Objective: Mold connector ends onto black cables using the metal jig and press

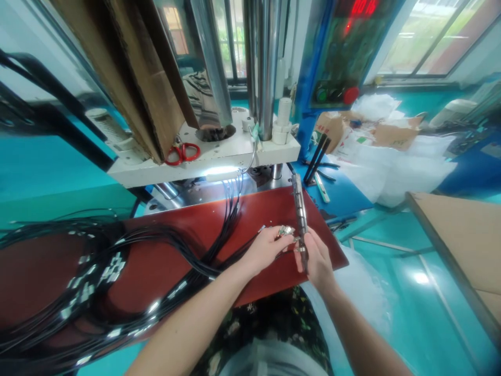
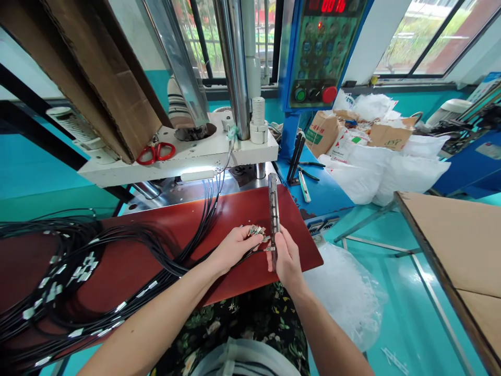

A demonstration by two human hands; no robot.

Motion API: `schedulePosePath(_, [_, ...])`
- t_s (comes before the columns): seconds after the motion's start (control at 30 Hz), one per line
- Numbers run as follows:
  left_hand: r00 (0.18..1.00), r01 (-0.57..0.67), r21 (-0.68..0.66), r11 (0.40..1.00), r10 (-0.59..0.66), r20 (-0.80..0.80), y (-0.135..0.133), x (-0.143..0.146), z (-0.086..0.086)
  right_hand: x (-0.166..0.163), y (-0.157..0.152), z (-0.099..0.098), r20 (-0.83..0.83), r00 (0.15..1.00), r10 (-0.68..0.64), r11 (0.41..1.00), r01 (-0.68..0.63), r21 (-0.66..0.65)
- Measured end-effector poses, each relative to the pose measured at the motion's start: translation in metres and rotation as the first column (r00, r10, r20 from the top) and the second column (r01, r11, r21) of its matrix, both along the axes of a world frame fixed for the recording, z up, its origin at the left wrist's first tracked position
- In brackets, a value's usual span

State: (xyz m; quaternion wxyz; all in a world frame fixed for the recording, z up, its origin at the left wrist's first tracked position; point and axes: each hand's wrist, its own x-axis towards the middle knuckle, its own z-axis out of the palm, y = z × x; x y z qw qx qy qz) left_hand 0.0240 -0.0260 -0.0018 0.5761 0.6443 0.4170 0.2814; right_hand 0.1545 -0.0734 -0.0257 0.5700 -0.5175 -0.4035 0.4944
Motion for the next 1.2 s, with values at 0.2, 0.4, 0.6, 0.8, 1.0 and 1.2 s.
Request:
schedulePosePath(0.2, [0.999, 0.029, 0.068, 0.997, -0.031, 0.018, -0.003, -0.001, 0.001, 0.001, -0.001, -0.001, -0.034, 0.999, -0.002, 1.000, 0.001, -0.027])
schedulePosePath(0.4, [0.993, 0.019, 0.130, 0.991, -0.004, -0.117, -0.001, 0.004, -0.002, 0.002, -0.002, -0.001, -0.042, 0.998, 0.035, 0.999, -0.037, -0.034])
schedulePosePath(0.6, [0.999, 0.007, -0.070, 0.998, -0.010, -0.049, 0.003, 0.009, -0.004, 0.005, -0.004, -0.001, -0.037, 0.997, 0.075, 0.995, -0.077, -0.056])
schedulePosePath(0.8, [1.000, 0.013, -0.208, 0.978, -0.011, 0.010, 0.005, 0.009, 0.002, 0.005, -0.003, -0.001, -0.009, 0.996, 0.088, 0.994, -0.088, -0.066])
schedulePosePath(1.0, [1.000, -0.025, -0.233, 0.972, 0.026, 0.001, 0.006, 0.008, 0.004, 0.006, -0.003, 0.001, -0.023, 0.995, 0.100, 0.991, -0.101, -0.086])
schedulePosePath(1.2, [0.998, 0.038, -0.220, 0.975, -0.025, 0.061, 0.005, 0.007, 0.001, 0.003, -0.002, 0.001, 0.151, 0.979, 0.138, 0.988, -0.125, -0.095])
